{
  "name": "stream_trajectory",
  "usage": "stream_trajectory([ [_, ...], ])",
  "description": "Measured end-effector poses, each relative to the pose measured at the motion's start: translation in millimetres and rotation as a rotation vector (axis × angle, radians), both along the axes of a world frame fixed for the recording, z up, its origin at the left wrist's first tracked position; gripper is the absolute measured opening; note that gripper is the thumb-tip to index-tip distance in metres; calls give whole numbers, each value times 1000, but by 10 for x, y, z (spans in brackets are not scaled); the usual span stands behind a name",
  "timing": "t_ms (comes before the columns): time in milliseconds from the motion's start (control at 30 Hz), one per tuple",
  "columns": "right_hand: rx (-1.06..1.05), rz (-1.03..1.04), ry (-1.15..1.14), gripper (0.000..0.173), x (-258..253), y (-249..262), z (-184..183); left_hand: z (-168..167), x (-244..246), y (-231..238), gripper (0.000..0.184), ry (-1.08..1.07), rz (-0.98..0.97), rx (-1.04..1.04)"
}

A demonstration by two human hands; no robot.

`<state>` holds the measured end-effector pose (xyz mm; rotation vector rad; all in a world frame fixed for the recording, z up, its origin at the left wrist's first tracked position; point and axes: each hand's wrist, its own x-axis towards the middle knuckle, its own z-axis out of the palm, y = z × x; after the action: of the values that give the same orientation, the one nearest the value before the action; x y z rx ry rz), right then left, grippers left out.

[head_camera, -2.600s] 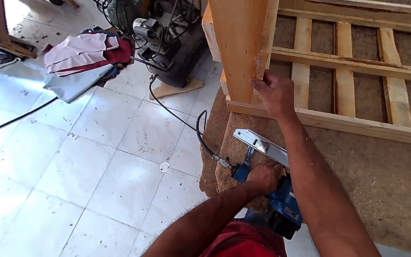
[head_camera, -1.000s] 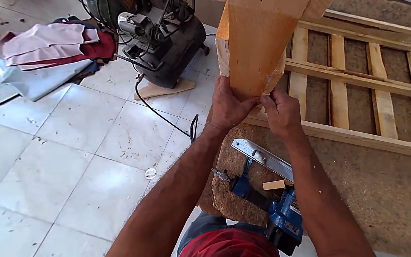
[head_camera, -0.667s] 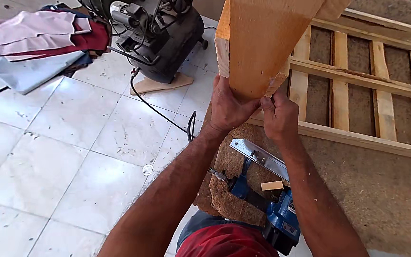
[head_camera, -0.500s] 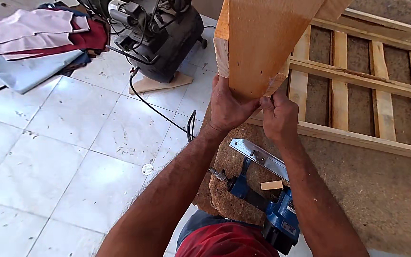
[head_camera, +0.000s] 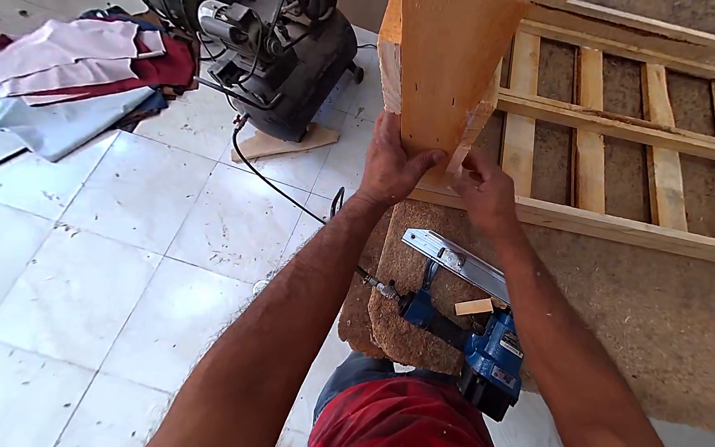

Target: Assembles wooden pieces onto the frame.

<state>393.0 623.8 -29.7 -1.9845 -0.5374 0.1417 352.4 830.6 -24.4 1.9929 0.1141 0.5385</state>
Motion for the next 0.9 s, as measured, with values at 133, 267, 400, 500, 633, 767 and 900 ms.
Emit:
stream_trajectory([
  [133,-34,-123,-174,42,-83,191,-85,-1,17,-13,80,34,32,25],
  [267,-43,-68,-226,33,3,199,-87,-1,14,-28,77,27,42,10],
  [400,3,-43,-234,27,71,214,-66,-32,33,-34,79,-3,49,19],
  [500,-33,-49,-210,28,56,228,-46,-20,29,-40,84,4,43,19],
  [633,-97,93,-161,28,164,109,53,51,-5,-46,88,71,38,41],
  [767,-189,87,-212,26,106,102,64,122,-21,-85,90,144,88,86],
  [900,-204,-79,-319,28,-56,235,-51,120,15,-156,99,148,172,132],
])
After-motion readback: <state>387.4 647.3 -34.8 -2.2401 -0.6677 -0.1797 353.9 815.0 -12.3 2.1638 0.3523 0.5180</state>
